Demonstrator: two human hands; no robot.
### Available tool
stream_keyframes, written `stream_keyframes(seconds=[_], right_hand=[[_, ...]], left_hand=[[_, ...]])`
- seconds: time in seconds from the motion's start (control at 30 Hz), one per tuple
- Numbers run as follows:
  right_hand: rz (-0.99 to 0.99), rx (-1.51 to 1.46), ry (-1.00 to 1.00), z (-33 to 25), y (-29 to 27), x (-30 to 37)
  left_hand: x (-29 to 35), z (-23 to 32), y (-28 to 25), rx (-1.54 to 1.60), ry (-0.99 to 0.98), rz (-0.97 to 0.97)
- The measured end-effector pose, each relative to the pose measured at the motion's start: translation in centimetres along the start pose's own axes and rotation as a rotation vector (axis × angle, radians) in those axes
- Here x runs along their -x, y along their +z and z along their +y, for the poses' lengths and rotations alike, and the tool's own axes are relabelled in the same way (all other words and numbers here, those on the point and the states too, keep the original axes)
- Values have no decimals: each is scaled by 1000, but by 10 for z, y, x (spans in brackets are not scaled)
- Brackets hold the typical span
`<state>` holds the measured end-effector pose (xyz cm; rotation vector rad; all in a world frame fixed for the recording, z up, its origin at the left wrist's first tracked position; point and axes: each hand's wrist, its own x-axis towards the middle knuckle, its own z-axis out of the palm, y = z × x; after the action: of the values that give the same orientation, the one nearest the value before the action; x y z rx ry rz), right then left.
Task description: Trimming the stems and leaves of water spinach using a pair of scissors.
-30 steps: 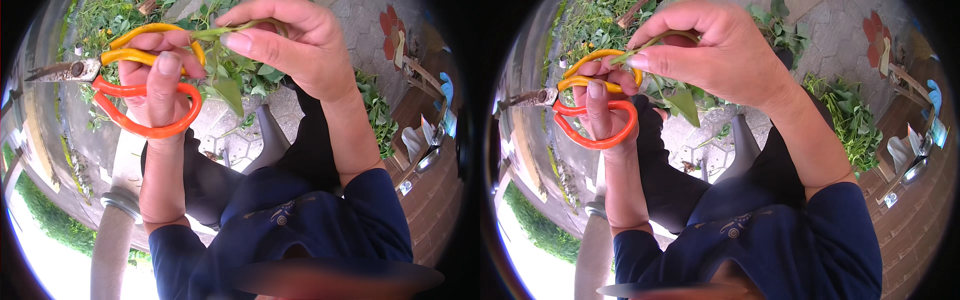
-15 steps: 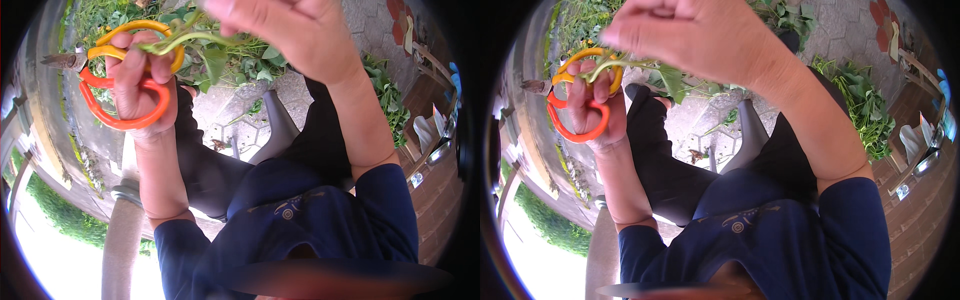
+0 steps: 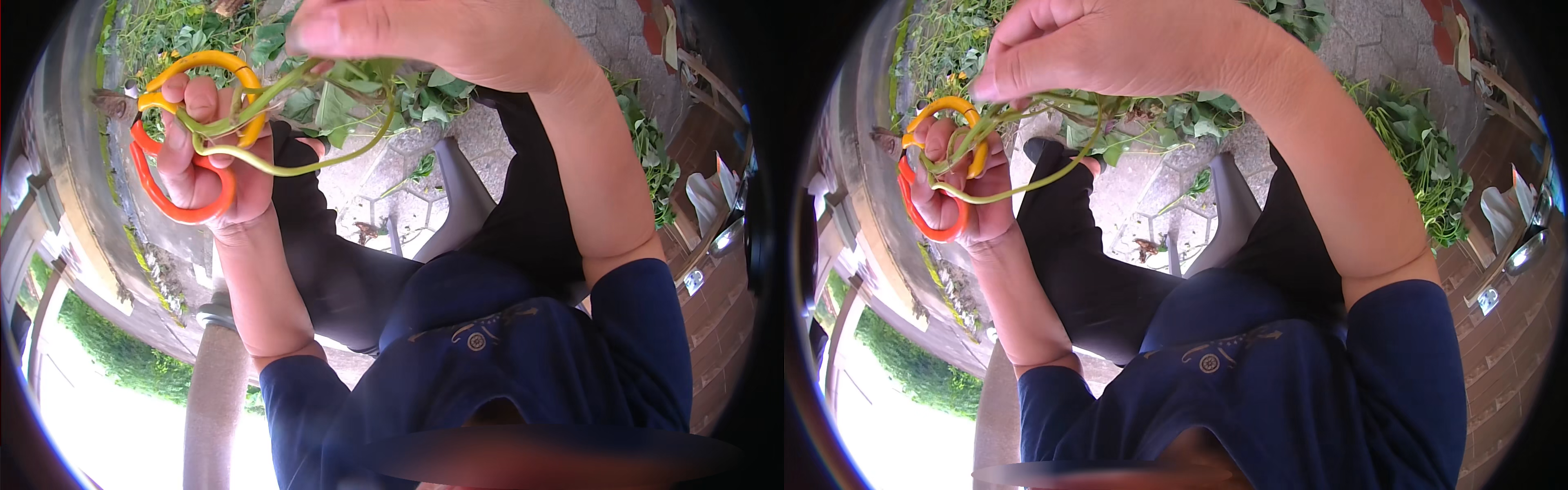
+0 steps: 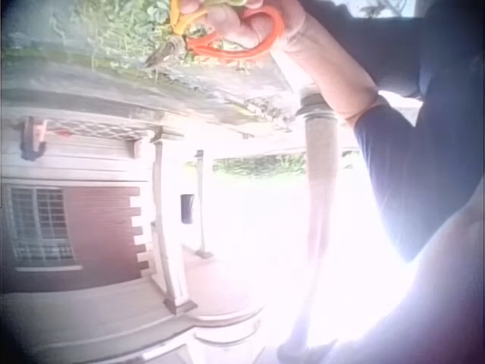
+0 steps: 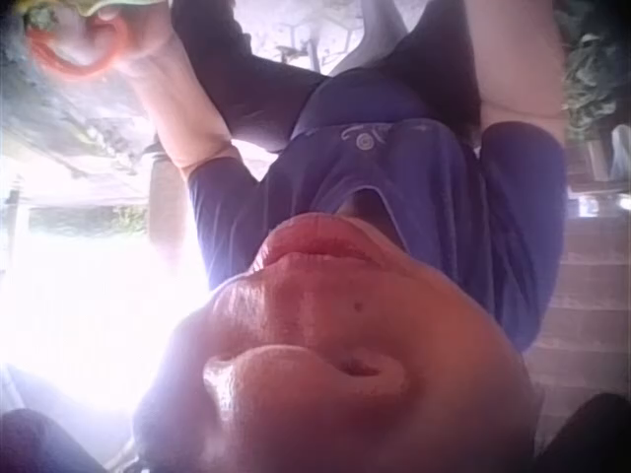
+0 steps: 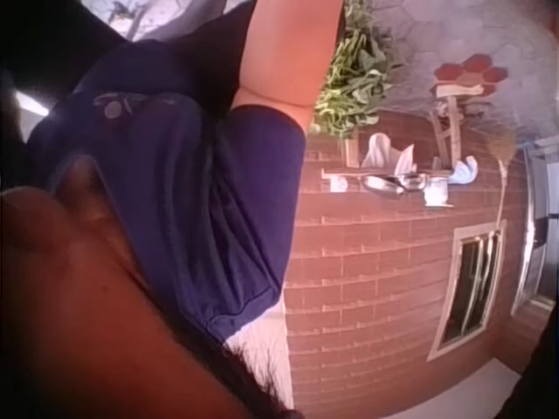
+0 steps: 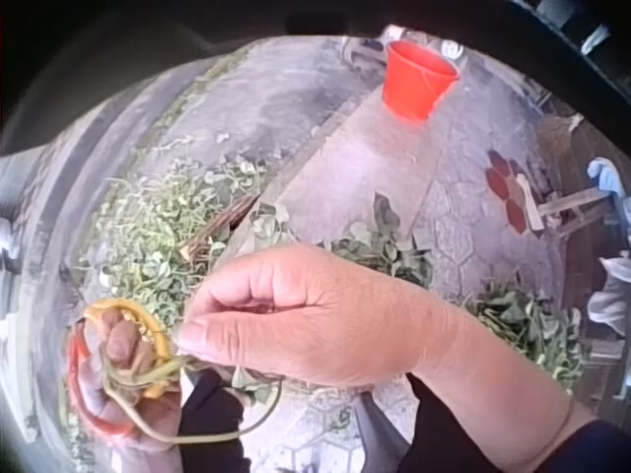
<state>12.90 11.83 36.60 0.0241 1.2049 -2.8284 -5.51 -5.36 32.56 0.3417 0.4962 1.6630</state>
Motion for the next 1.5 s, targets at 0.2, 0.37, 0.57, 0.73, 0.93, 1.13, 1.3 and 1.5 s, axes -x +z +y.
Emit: stream_keyframes(seconds=[0.2, 0.37, 0.57, 0.73, 0.93, 1.13, 1.3, 1.5], right_hand=[[193, 312, -175, 30, 4, -7], [222, 218, -10, 14, 10, 0], [420, 267, -25, 13, 20, -6], [434, 482, -183, 13, 16, -2], [556, 993, -830, 42, 13, -21], [572, 1055, -771, 48, 21, -25], [603, 1110, -1072, 51, 22, -35], [574, 1167, -986, 53, 20, -33]], left_hand=[[-1, -2, 1, 91, -19, 156], [0, -3, -7, 83, -51, 163], [-3, -7, 5, -237, 16, 407], [2, 4, 1, -206, 125, 152], [10, 5, 18, -537, 235, 148], [1, -13, 27, -590, 204, 232], [2, -11, 29, -453, 196, 310], [3, -5, 28, -474, 213, 297]])
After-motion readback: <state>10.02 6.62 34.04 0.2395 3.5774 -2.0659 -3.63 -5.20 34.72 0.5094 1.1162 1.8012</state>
